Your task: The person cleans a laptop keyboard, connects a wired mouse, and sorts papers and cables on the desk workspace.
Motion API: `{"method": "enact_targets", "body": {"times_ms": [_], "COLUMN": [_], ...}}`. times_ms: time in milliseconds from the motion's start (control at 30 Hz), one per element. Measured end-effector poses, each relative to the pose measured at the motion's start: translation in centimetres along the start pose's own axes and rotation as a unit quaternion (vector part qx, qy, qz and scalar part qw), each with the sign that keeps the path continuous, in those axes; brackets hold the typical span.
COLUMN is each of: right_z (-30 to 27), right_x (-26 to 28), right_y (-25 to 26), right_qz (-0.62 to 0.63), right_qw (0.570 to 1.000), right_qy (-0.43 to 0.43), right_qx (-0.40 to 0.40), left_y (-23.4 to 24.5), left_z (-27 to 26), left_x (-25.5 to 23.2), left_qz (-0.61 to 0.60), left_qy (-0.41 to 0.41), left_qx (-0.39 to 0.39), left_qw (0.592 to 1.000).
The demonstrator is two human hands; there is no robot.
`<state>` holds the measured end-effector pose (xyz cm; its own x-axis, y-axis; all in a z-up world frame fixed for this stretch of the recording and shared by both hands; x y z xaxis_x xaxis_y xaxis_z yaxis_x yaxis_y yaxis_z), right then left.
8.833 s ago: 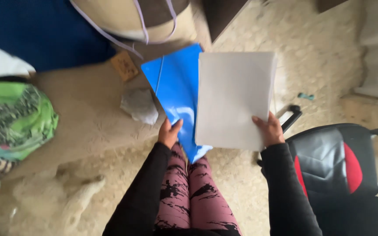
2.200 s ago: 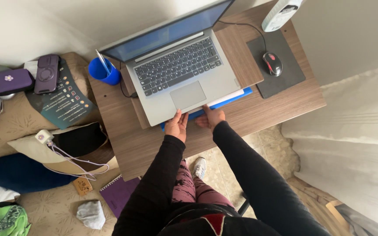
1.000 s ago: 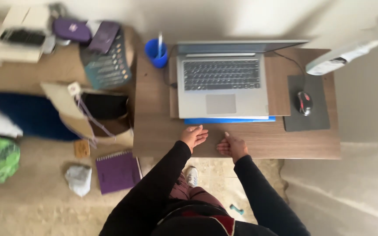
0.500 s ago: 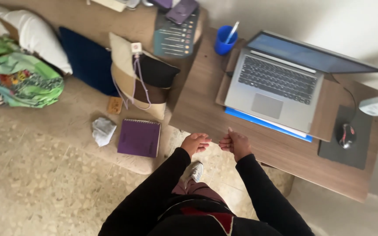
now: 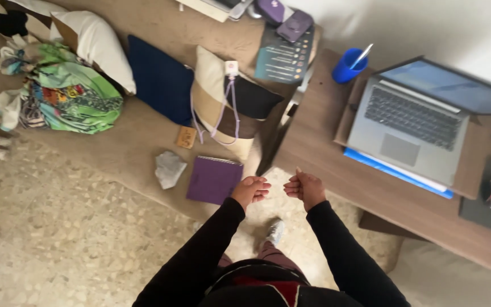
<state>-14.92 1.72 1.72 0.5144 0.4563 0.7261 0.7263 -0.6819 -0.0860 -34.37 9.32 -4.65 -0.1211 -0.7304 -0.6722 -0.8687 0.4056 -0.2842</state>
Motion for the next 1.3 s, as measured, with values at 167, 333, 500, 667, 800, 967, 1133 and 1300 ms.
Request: {"method": "enact_targets", "body": {"times_ms": [167,333,500,667,800,967,1133,1300], "right_z": [-0.2,-2.1,-1.7,4.9,12.9,21.2,27.6,30.9], "right_x": [-3.3,-4.0,-1.4,0.6,1.5,2.4,3.6,5.1], "right_y": [-6.1,-11.3,-15.3,-17.9,-18.7,-20.7,-22.7,-24.9], "right_qz": [0.062,0.089,0.076,0.103,0.135,0.111,0.093,-0.229], "right_qw": [0.998,0.995,0.995,0.994,0.985,0.987,0.972,0.894], "right_qy": [0.000,-0.002,0.021,0.034,0.097,0.090,0.188,0.279], "right_qx": [-0.026,-0.054,-0.061,-0.031,-0.034,-0.070,-0.105,-0.267], "left_y": [10.3,18.1,19.5,20.1,21.6,23.7,26.0,29.0], "left_z": [1.2,-1.8,-1.8,-2.2,-1.1,0.7,3.4,5.0], "left_x": [0.0,-4.3,-9.1,-15.2,-18.3,-20.0,-20.4,-21.6], "left_qz": [-0.018,-0.022,0.008,-0.008,-0.003,-0.015,0.006,0.020], "left_qy": [0.019,0.000,-0.021,-0.049,-0.059,-0.060,-0.039,-0.012], "left_qx": [0.025,0.025,0.022,-0.009,-0.035,-0.041,-0.032,-0.035], "left_qw": [0.999,0.999,1.000,0.999,0.998,0.997,0.999,0.999]}}
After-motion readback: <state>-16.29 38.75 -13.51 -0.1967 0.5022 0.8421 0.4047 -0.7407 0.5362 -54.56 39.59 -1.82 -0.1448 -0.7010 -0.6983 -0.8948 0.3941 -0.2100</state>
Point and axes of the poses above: each hand's wrist, its own z-axis towards the middle knuckle, its own y-axis out of the back of the hand, x = y × z, the point moved 8 cm from there along z, towards the middle knuckle, and after that the axes turned 7 degrees about -x, right-handed, at the moved point
